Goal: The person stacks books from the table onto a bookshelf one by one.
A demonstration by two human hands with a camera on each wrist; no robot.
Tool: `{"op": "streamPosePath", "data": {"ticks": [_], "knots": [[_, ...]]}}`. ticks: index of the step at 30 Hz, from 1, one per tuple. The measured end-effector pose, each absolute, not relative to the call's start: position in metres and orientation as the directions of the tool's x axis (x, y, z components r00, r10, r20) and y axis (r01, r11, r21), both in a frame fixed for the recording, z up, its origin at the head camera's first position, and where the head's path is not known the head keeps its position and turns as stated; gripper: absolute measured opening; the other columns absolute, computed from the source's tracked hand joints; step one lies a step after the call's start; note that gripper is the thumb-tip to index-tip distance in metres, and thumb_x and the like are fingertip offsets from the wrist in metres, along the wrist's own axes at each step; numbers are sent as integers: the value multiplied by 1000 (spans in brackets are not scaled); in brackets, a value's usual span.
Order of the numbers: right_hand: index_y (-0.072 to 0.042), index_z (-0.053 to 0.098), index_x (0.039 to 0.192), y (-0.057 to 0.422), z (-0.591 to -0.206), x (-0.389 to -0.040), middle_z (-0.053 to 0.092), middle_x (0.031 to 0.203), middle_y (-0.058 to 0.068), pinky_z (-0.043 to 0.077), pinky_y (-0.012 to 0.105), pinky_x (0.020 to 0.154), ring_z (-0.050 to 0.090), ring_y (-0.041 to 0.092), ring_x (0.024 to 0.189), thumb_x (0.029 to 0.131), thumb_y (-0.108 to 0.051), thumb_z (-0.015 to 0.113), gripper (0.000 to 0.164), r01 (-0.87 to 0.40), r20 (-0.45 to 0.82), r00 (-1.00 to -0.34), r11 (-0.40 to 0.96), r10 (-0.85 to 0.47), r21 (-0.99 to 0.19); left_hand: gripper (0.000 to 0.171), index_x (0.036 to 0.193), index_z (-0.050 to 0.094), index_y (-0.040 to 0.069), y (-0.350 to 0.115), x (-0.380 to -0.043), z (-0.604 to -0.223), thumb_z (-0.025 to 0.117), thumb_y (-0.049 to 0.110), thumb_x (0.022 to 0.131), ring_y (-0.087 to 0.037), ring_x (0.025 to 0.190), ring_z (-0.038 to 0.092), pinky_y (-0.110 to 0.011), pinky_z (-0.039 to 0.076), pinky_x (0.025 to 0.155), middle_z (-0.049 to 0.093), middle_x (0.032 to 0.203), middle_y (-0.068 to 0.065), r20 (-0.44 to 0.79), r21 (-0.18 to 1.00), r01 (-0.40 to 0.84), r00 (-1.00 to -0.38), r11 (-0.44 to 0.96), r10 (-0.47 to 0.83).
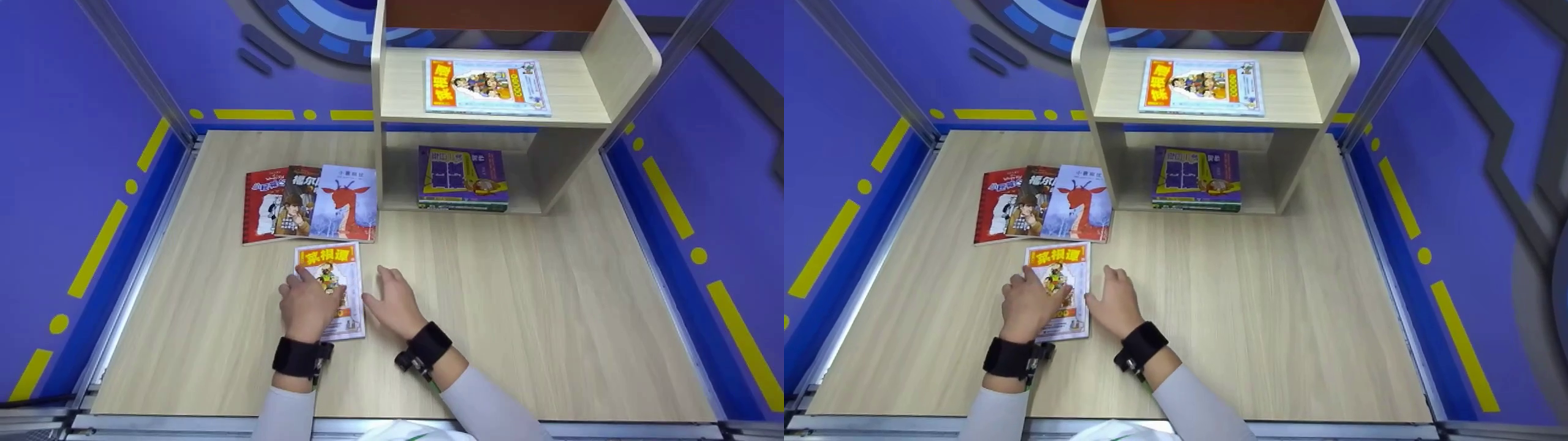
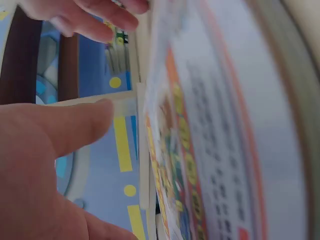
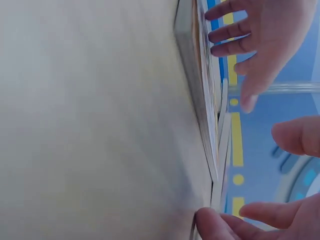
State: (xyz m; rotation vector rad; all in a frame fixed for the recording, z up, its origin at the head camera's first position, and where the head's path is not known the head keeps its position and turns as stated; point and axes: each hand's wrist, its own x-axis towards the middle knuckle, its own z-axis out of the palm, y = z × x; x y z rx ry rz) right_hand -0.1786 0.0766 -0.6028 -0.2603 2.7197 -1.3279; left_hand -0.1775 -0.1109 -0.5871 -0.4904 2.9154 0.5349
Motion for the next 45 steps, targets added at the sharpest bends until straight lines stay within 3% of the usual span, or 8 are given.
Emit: {"op": "streamPosePath", "data": {"ticks": [7, 11, 17, 20, 26, 31, 36, 45], "knots": [[8, 50, 152, 59, -605, -172, 66, 130, 20, 60, 41, 100, 68, 27, 113, 95, -16, 74, 66, -59, -80, -956, 454, -281, -889, 118, 158, 25, -20, -118, -176, -589, 79, 58, 88, -52, 121, 55, -59, 54, 96, 49, 138, -41, -209, 307, -406, -911, 861, -355], [9, 49, 152, 56, -606, -170, 65, 132, 20, 59, 39, 102, 67, 29, 119, 95, -12, 74, 65, -48, -78, -953, 398, -293, -916, 121, 157, 25, -20, -117, -181, -587, 84, 57, 85, -51, 118, 55, -57, 54, 94, 50, 133, -40, -217, 314, -413, -908, 855, -359], [7, 51, 151, 57, -609, -169, 65, 136, 20, 57, 43, 105, 66, 28, 122, 93, -16, 74, 67, -94, -43, -960, 459, -278, -883, 115, 145, 37, -18, -123, -189, -590, 86, 63, 79, -45, 111, 56, -50, 52, 90, 51, 123, -34, -304, 353, -450, -884, 820, -354], [7, 51, 152, 57, -610, -168, 64, 140, 21, 54, 45, 109, 64, 29, 125, 94, -19, 73, 67, -107, -39, -959, 483, -282, -869, 109, 141, 36, -13, -129, -191, -593, 88, 60, 78, -40, 106, 55, -46, 51, 88, 51, 122, -31, -362, 422, -490, -862, 763, -354], [6, 51, 151, 57, -611, -165, 64, 139, 21, 53, 47, 110, 63, 29, 125, 94, -18, 72, 65, -108, -39, -958, 486, -283, -867, 79, 140, 30, -10, -142, -190, -599, 76, 37, 96, -33, 94, 64, -42, 55, 78, 64, 113, -28, -354, 616, -444, -894, 651, -275], [5, 47, 155, 62, -609, -164, 59, 147, 22, 49, 47, 116, 60, 31, 133, 95, -20, 70, 69, -92, -60, -959, 507, -276, -857, 59, 143, 30, -9, -147, -187, -600, 60, 28, 108, -31, 92, 67, -39, 54, 75, 64, 109, -25, -307, 724, -371, -928, 582, -210], [6, 42, 158, 70, -601, -163, 57, 148, 21, 50, 47, 115, 60, 31, 134, 96, -20, 70, 72, -74, -74, -960, 498, -270, -864, 47, 141, 34, -7, -140, -180, -599, 56, 23, 111, -29, 93, 68, -39, 54, 78, 65, 109, -23, -211, 797, -269, -963, 540, -170], [0, 33, 163, 102, -587, -163, 60, 142, 22, 59, 45, 101, 68, 29, 116, 98, -18, 69, 77, 2, -89, -983, 477, -162, -879, 37, 134, 36, -3, -104, -163, -588, 55, 20, 111, -27, 86, 67, -36, 54, 73, 64, 107, -23, -53, 889, -111, -988, 444, -143]]}}
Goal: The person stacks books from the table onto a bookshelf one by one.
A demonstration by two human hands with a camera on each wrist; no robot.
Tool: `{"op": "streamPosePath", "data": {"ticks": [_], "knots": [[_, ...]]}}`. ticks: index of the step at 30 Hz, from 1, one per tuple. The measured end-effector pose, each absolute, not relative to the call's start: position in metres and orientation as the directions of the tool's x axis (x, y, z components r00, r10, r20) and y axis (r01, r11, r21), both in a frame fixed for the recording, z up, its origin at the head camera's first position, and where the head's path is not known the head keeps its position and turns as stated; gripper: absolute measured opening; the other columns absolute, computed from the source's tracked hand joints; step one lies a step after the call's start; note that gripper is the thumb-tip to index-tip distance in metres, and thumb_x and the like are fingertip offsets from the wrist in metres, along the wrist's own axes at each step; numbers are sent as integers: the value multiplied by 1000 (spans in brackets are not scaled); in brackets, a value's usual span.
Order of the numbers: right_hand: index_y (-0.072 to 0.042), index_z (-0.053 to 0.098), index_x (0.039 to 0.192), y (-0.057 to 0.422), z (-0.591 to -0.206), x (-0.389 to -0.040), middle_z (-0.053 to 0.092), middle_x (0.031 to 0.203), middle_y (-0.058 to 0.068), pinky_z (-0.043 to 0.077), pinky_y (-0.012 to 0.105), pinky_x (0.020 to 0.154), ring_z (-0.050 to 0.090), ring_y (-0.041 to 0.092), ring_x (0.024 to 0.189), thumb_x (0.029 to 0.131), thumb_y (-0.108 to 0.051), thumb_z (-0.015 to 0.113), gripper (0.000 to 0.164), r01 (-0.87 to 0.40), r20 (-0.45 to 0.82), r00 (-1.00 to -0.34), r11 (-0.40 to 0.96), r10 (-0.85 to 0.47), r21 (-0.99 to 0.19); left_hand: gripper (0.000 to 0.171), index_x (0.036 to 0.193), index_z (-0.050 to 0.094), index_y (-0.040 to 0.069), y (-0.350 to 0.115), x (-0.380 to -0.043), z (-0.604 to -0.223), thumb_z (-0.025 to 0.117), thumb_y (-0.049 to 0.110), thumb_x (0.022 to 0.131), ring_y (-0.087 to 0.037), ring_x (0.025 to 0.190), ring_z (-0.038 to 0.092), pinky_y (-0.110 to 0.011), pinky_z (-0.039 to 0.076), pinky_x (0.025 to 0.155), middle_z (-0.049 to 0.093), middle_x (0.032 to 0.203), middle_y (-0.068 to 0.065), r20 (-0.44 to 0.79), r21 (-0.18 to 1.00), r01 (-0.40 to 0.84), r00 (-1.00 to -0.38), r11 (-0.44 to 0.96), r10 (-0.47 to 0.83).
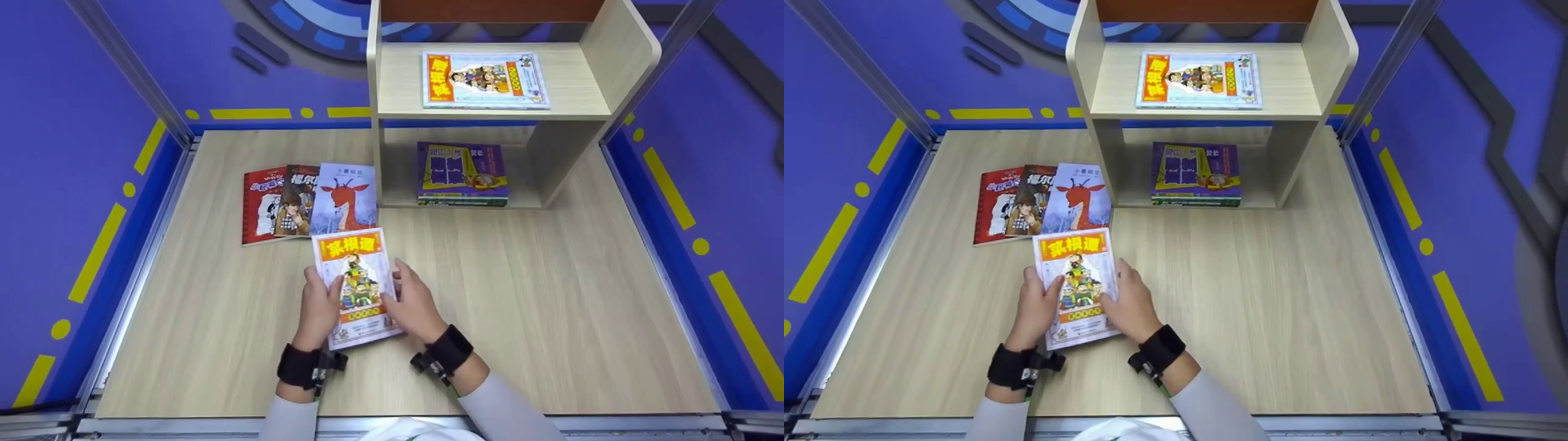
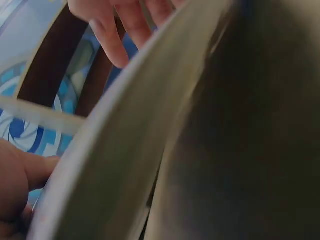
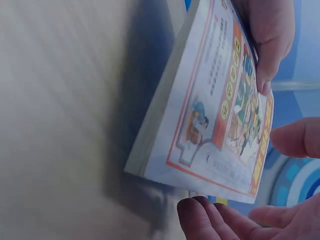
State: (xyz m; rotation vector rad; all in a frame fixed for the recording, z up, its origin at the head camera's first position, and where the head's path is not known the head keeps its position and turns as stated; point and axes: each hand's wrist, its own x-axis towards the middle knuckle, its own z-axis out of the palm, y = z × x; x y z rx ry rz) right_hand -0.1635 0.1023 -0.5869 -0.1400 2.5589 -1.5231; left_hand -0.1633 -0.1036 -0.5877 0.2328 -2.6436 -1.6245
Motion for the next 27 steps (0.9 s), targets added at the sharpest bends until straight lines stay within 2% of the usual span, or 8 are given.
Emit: {"op": "streamPosePath", "data": {"ticks": [5, 10, 14, 18, 22, 27], "knots": [[3, 43, 157, 127, -584, -164, 70, 120, 16, 58, 40, 89, 68, 20, 95, 101, -22, 70, 67, 66, -96, -995, 472, -40, -879, 33, 130, 37, -1, -77, -156, -584, 56, 19, 111, -25, 87, 67, -37, 56, 74, 66, 107, -22, -27, 921, -76, -991, 382, -131], [5, 56, 144, 141, -586, -159, 70, 92, 7, 53, 32, 78, 61, 15, 79, 106, -25, 63, 49, 71, -78, -997, 458, 5, -886, 32, 129, 37, -2, -56, -150, -585, 56, 17, 111, -24, 86, 66, -37, 56, 74, 66, 106, -22, 28, 939, -32, -985, 341, -170], [-1, 63, 129, 144, -591, -154, 68, 88, 6, 49, 31, 70, 60, 15, 76, 109, -25, 58, 31, 72, -90, -996, 449, -19, -891, 33, 132, 37, -2, -42, -147, -585, 56, 17, 111, -24, 88, 70, -36, 60, 73, 67, 110, -22, 67, 956, 5, -977, 292, -202], [-5, 60, 112, 145, -595, -152, 60, 81, 5, 44, 29, 63, 54, 17, 72, 111, -24, 54, 19, 33, -38, -999, 465, -2, -885, 34, 134, 38, -1, -30, -145, -586, 56, 18, 111, -24, 91, 71, -35, 61, 74, 67, 112, -21, 59, 965, 2, -976, 262, -210], [-7, 57, 104, 148, -599, -151, 53, 75, 0, 40, 27, 58, 51, 14, 66, 112, -22, 54, 17, -22, 48, -998, 506, 37, -862, 34, 132, 39, -1, -21, -144, -589, 58, 17, 110, -24, 93, 69, -36, 59, 77, 67, 111, -19, 36, 967, -26, -971, 253, -236], [-6, 55, 100, 155, -603, -152, 54, 73, 0, 41, 26, 56, 51, 12, 64, 111, -19, 54, 18, -101, 136, -990, 496, 35, -862, 36, 133, 41, 0, -18, -143, -591, 60, 16, 108, -24, 95, 69, -35, 58, 81, 68, 112, -19, -18, 978, -65, -973, 200, -232]]}}
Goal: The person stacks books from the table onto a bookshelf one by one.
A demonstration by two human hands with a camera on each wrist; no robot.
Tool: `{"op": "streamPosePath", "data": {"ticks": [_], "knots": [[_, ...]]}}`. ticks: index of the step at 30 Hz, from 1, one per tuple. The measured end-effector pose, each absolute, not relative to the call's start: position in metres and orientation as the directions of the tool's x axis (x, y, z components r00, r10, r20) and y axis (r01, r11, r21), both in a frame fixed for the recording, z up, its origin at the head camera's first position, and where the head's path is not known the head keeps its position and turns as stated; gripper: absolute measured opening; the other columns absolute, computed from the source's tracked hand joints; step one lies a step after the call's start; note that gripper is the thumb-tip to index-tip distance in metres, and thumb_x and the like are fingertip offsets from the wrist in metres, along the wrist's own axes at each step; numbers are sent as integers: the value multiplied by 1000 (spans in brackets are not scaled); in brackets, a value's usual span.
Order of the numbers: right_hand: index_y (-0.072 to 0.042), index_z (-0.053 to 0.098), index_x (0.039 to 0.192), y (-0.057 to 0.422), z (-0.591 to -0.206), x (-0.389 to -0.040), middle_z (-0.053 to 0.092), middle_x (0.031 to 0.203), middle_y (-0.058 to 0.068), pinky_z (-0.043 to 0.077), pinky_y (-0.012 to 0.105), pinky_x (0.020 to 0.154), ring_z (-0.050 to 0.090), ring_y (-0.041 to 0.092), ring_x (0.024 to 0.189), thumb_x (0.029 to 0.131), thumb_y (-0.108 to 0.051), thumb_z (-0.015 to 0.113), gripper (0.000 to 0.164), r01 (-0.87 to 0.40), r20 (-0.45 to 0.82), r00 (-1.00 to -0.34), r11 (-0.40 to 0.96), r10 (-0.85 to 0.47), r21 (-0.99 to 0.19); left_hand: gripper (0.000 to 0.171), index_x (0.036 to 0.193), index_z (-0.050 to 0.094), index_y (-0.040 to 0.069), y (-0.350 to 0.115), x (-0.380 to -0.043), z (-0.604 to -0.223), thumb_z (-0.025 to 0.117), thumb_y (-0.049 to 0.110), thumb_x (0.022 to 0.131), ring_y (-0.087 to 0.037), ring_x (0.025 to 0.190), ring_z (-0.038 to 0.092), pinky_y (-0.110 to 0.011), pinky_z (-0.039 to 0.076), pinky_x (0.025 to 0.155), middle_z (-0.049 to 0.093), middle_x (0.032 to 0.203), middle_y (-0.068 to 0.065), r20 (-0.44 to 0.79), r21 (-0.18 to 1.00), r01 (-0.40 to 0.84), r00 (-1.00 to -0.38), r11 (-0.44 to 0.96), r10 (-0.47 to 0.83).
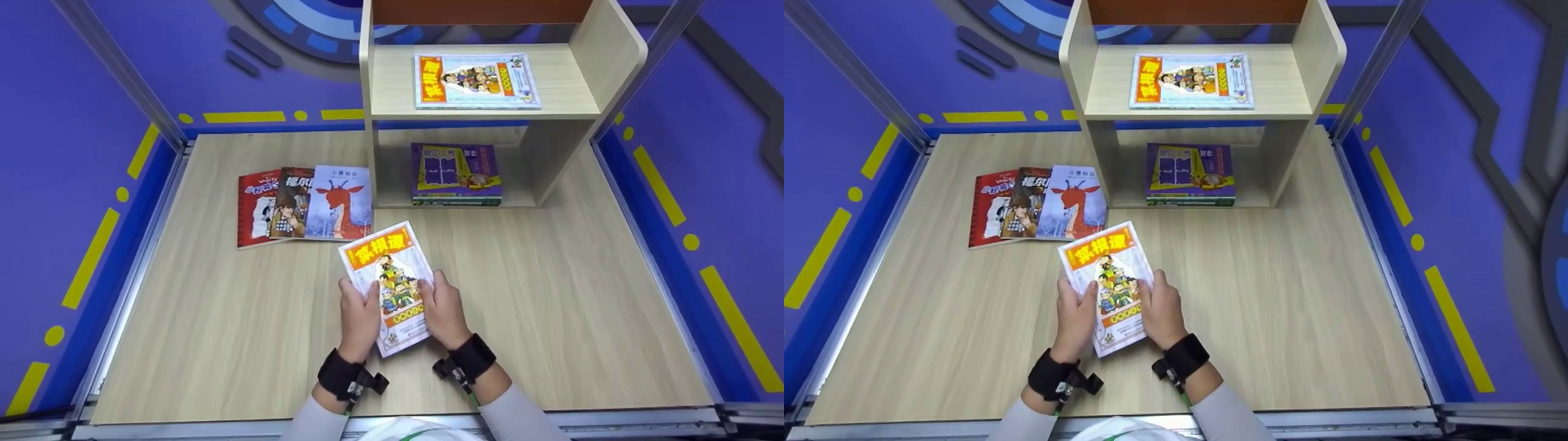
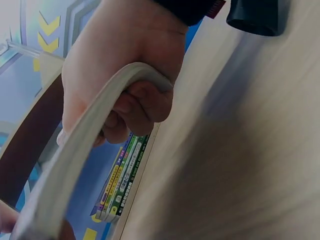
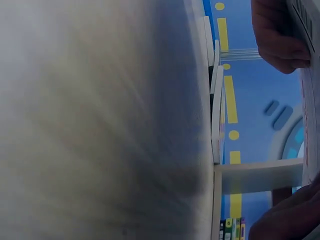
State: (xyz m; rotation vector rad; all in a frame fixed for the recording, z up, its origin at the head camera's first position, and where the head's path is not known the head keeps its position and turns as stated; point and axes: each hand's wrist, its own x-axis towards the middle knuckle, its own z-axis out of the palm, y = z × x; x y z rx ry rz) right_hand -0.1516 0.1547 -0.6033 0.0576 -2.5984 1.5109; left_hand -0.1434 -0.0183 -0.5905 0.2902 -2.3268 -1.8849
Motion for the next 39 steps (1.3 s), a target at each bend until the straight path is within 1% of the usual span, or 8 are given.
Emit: {"op": "streamPosePath", "data": {"ticks": [7, 13, 17, 20, 23, 32, 36, 39], "knots": [[-5, 58, 106, 177, -600, -160, 62, 79, 4, 50, 26, 55, 59, 12, 65, 113, -20, 53, 17, -127, 103, -991, 398, -82, -908, 35, 137, 45, 1, -37, -152, -583, 60, 15, 107, -25, 102, 72, -31, 60, 83, 71, 123, -21, -46, 994, -63, -984, 91, -171], [-9, 57, 106, 201, -589, -161, 66, 81, 3, 54, 26, 53, 67, 14, 63, 113, -25, 52, 19, -89, -35, -952, 383, -305, -919, 29, 128, 61, -2, -64, -166, -576, 64, 15, 105, -16, 71, 61, -23, 50, 61, 68, 89, -12, 2, 974, -26, -992, 223, -124], [-9, 58, 108, 209, -584, -162, 68, 83, 4, 56, 26, 55, 70, 17, 65, 113, -34, 52, 26, -79, -105, -901, 397, -421, -914, 26, 123, 68, 2, -78, -173, -570, 64, 21, 106, -14, 67, 59, -24, 49, 59, 64, 83, -5, -78, 947, -42, -992, 320, 101], [-9, 59, 108, 210, -584, -161, 69, 84, 3, 57, 25, 55, 70, 16, 66, 112, -37, 53, 28, -83, -131, -875, 411, -467, -908, 29, 127, 65, 7, -83, -175, -567, 60, 29, 109, -16, 69, 62, -26, 51, 61, 66, 87, -5, -175, 919, -44, -936, 392, 305], [-11, 60, 109, 210, -585, -161, 69, 84, 3, 57, 26, 54, 70, 16, 65, 112, -38, 54, 28, -87, -142, -861, 417, -487, -905, 34, 130, 58, 8, -82, -176, -568, 53, 37, 112, -16, 69, 62, -27, 50, 63, 65, 88, -5, -223, 898, -15, -878, 440, 423], [-16, 62, 108, 215, -582, -164, 69, 83, 0, 55, 25, 57, 68, 15, 66, 108, -41, 62, 25, -60, -177, -892, 497, -416, -866, 33, 130, 53, 7, -71, -175, -573, 48, 35, 114, -14, 71, 60, -24, 47, 63, 62, 89, -4, -199, 862, 46, -885, 504, 420], [-15, 65, 104, 225, -576, -168, 66, 80, 2, 49, 25, 58, 62, 15, 66, 100, -37, 74, 24, -6, -168, -958, 598, -234, -801, 32, 127, 51, 6, -67, -178, -573, 48, 35, 114, -14, 73, 58, -25, 47, 63, 59, 90, -5, -166, 856, 60, -909, 514, 382], [-11, 65, 106, 234, -573, -172, 64, 79, 2, 43, 24, 58, 57, 14, 67, 99, -33, 76, 26, 93, -177, -981, 610, -79, -787, 27, 122, 51, 5, -65, -179, -575, 49, 30, 114, -14, 73, 56, -25, 47, 62, 57, 90, -7, -117, 871, 43, -949, 489, 292]]}}
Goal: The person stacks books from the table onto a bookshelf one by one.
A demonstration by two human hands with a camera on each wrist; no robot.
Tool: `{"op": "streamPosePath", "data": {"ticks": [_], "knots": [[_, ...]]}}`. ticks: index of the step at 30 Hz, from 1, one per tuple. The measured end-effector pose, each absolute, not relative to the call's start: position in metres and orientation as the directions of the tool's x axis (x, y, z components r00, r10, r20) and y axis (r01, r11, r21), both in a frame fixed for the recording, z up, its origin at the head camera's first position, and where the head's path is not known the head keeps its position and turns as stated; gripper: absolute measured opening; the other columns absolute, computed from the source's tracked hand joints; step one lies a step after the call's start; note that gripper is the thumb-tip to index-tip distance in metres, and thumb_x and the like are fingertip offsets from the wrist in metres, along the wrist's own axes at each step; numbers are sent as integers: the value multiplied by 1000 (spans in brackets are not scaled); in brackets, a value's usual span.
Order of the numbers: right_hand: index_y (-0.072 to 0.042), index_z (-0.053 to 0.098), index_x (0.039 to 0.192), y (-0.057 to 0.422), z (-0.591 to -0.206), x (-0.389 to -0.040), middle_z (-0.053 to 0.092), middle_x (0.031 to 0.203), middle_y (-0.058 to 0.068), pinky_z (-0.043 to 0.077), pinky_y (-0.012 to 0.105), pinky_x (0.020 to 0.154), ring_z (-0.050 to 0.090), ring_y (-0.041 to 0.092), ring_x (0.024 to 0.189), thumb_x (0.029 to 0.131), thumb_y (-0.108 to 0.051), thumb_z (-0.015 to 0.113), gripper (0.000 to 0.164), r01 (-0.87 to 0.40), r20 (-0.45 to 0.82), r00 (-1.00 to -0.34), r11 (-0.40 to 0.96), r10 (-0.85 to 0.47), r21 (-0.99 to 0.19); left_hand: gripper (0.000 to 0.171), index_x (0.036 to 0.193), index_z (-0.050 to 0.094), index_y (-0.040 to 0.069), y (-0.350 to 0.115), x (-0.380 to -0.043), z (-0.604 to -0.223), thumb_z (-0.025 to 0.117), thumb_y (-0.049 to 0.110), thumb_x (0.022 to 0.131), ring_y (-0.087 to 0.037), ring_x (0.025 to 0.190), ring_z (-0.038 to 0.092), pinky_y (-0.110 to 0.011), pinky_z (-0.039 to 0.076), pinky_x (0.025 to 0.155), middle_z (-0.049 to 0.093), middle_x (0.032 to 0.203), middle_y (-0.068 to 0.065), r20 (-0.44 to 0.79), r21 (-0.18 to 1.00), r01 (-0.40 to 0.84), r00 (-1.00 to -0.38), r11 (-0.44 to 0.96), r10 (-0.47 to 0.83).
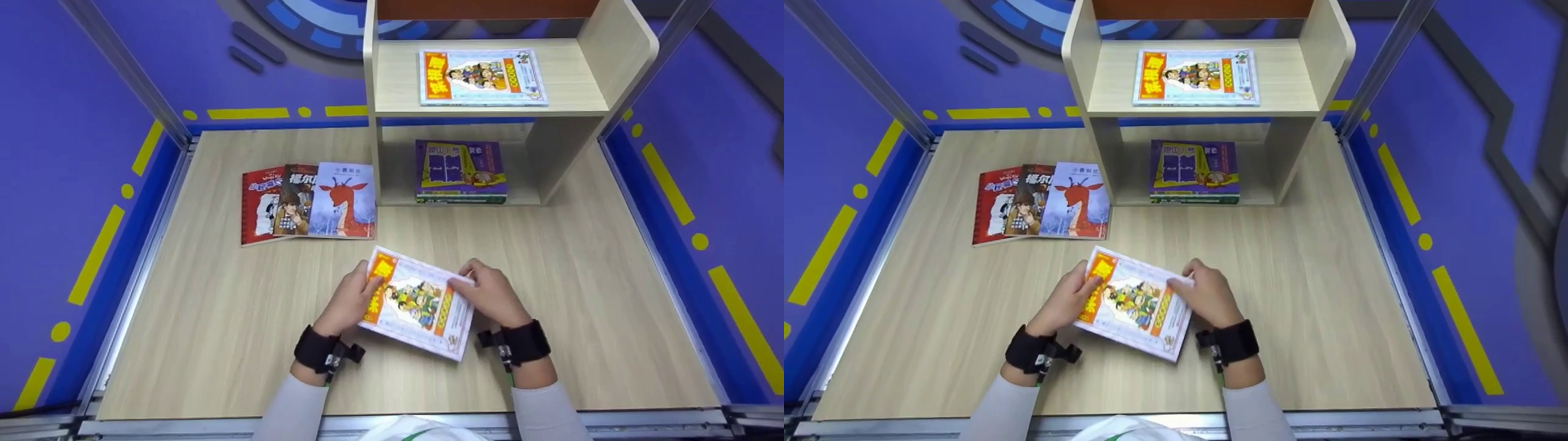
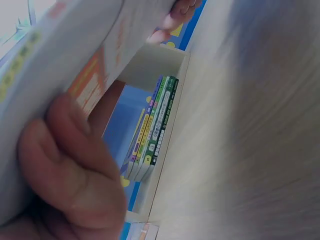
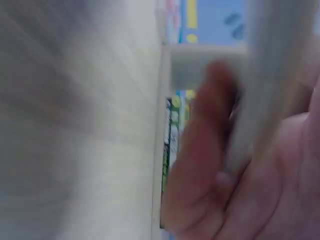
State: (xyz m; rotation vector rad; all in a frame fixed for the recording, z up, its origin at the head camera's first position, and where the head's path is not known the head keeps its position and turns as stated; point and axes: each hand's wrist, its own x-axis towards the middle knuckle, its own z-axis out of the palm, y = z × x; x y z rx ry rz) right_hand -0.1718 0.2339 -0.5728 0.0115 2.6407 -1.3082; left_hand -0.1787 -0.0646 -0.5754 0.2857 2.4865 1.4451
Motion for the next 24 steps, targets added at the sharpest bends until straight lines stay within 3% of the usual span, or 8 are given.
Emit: {"op": "streamPosePath", "data": {"ticks": [5, 8, 12, 17, 20, 24], "knots": [[0, 62, 114, 232, -576, -172, 66, 79, 3, 47, 24, 58, 59, 13, 67, 107, -19, 63, 21, 278, -276, -960, 321, 52, -905, 20, 120, 52, 3, -57, -173, -581, 49, 22, 114, -16, 72, 54, -25, 44, 59, 55, 87, -7, -22, 914, 18, -995, 406, 93], [3, 63, 117, 222, -581, -169, 66, 85, 4, 50, 24, 61, 61, 13, 72, 111, -17, 53, 23, 292, -274, -955, 197, 114, -936, 22, 122, 51, 2, -47, -169, -584, 47, 22, 115, -16, 73, 52, -24, 43, 60, 55, 88, -7, -8, 930, 5, -999, 367, 35], [1, 62, 121, 211, -588, -163, 65, 89, 9, 50, 25, 62, 61, 15, 75, 114, -20, 47, 27, 224, -184, -970, 289, 161, -931, 24, 126, 51, 3, -36, -165, -588, 45, 23, 115, -15, 77, 55, -24, 46, 62, 59, 93, -8, -34, 942, -30, -999, 335, 6], [1, 61, 119, 211, -594, -160, 65, 87, 12, 51, 26, 58, 62, 16, 70, 114, -19, 47, 25, 155, -83, -980, 422, 183, -893, 22, 124, 54, 2, -29, -165, -589, 47, 21, 115, -16, 76, 57, -24, 47, 61, 60, 91, -9, -48, 945, -53, -999, 324, -25], [1, 61, 120, 213, -593, -161, 66, 88, 13, 52, 26, 58, 62, 16, 70, 113, -20, 50, 25, 145, -67, -978, 411, 198, -900, 21, 121, 59, 1, -26, -166, -587, 55, 19, 112, -15, 70, 57, -23, 46, 58, 61, 86, -7, -37, 960, -62, -995, 274, -96], [0, 64, 126, 216, -591, -160, 73, 94, 15, 55, 25, 59, 67, 14, 72, 110, -18, 57, 25, 164, -85, -962, 296, 260, -941, 26, 126, 67, 0, -25, -166, -584, 68, 15, 105, -13, 63, 52, -21, 41, 53, 64, 78, -7, 5, 980, -37, -977, 196, -212]]}}
